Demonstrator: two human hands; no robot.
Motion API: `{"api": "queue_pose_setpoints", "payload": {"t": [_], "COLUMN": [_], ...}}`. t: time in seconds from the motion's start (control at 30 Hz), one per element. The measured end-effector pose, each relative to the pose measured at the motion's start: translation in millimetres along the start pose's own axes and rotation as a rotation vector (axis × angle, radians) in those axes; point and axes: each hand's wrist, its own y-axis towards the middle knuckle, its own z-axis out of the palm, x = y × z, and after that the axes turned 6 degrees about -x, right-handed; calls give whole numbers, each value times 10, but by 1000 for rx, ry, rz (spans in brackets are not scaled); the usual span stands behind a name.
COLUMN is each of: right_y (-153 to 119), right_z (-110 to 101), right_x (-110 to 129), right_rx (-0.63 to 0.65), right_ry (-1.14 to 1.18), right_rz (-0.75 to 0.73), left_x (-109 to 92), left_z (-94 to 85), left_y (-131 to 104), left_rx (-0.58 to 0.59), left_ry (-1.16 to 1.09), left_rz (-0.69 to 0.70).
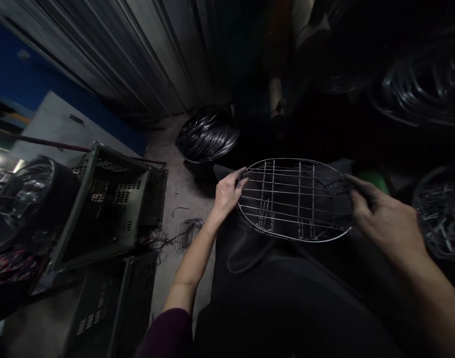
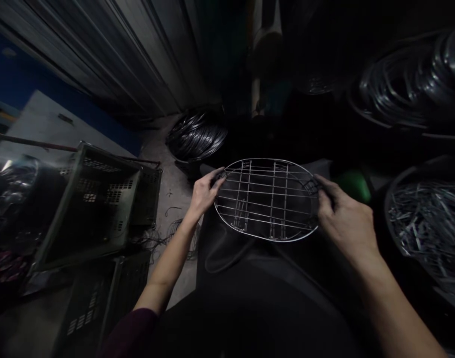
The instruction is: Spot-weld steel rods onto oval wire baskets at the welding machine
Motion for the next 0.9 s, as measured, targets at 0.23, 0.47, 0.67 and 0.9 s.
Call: {"api": "queue_pose_setpoints", "payload": {"t": [0.23,0.47,0.67,0.9], "right_y": [-90,-186,-109,-77], "right_z": [-83,-124,-152,-115], "right_x": [5,79,183,128], "right_rx": [93,77,-1,-23], "right_ry": [14,29,62,97], "right_rz": [113,310,227,195], "left_x": [92,24,-87,-100], "left_z": [45,63,-10,6], "left_y": [106,167,298,280], "left_rx": [70,70,119,113], "left_ry": [22,-1,186,274], "left_rz": [74,22,46,57]}}
